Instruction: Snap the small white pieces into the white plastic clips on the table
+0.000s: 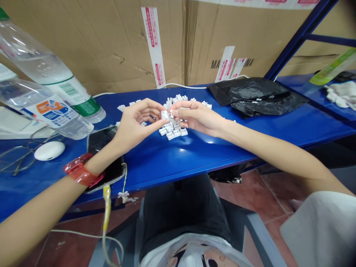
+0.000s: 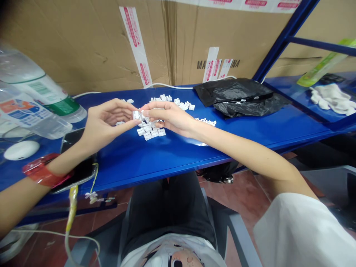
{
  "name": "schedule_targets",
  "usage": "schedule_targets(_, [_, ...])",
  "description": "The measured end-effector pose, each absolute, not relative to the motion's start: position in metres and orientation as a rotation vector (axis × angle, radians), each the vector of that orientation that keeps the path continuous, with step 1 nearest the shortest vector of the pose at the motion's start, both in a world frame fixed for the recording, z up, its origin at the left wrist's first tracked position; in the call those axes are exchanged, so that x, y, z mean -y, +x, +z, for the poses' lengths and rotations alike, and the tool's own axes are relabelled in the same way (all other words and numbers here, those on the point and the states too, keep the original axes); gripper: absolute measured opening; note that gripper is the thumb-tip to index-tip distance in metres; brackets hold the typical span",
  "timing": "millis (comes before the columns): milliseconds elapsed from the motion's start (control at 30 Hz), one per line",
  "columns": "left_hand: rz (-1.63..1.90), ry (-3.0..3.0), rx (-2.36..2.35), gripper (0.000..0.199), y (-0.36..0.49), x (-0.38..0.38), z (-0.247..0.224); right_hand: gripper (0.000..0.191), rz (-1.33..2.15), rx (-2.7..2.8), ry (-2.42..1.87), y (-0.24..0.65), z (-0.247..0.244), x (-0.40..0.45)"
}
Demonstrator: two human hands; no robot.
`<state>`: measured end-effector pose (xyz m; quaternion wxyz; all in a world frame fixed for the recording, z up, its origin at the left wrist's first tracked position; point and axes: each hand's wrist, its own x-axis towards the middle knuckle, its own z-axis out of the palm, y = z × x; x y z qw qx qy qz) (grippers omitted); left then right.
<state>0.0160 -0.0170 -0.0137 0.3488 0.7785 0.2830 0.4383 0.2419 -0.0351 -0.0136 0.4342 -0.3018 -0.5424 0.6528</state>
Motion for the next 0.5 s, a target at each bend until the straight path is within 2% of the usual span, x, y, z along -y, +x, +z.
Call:
schedule_targets(233, [1.169,2.036,-0.711,0.026,0.0172,0.0172,-0.0138,0.015,1.652,1.289,-0.747,0.2376,-0.0141,0.0367])
schedule_targets(500, [1.197,2.074,-0.707,0.023,0.0164,0.0183,-0.0132,0.033,1.498,1.306,-0.771,0.2324,-0.0166,0.0392])
